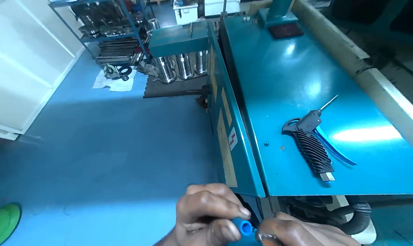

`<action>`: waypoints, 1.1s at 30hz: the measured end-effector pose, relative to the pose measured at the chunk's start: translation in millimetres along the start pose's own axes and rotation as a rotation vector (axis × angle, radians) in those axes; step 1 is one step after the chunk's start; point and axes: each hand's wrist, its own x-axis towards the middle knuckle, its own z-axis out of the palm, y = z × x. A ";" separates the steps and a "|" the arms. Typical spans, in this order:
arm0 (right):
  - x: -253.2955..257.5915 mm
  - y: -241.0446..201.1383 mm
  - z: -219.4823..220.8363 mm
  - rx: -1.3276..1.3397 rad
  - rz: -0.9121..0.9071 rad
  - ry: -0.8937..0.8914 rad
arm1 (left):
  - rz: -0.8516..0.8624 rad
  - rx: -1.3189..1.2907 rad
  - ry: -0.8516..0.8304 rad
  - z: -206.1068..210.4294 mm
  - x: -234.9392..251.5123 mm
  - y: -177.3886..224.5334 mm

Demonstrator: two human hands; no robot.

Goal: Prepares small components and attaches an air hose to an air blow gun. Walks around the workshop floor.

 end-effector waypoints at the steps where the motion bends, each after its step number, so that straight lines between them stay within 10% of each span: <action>1: 0.0 -0.4 0.3 -0.012 -0.006 -0.004 | 0.001 -0.008 -0.001 0.9 -0.2 -0.3; 24: -4.5 -8.5 4.2 -0.092 0.013 0.001 | -0.346 -0.548 0.109 13.1 -2.0 12.6; 33: -5.8 -13.0 2.1 -0.096 0.022 0.024 | -0.192 -0.222 0.124 18.7 -4.9 10.3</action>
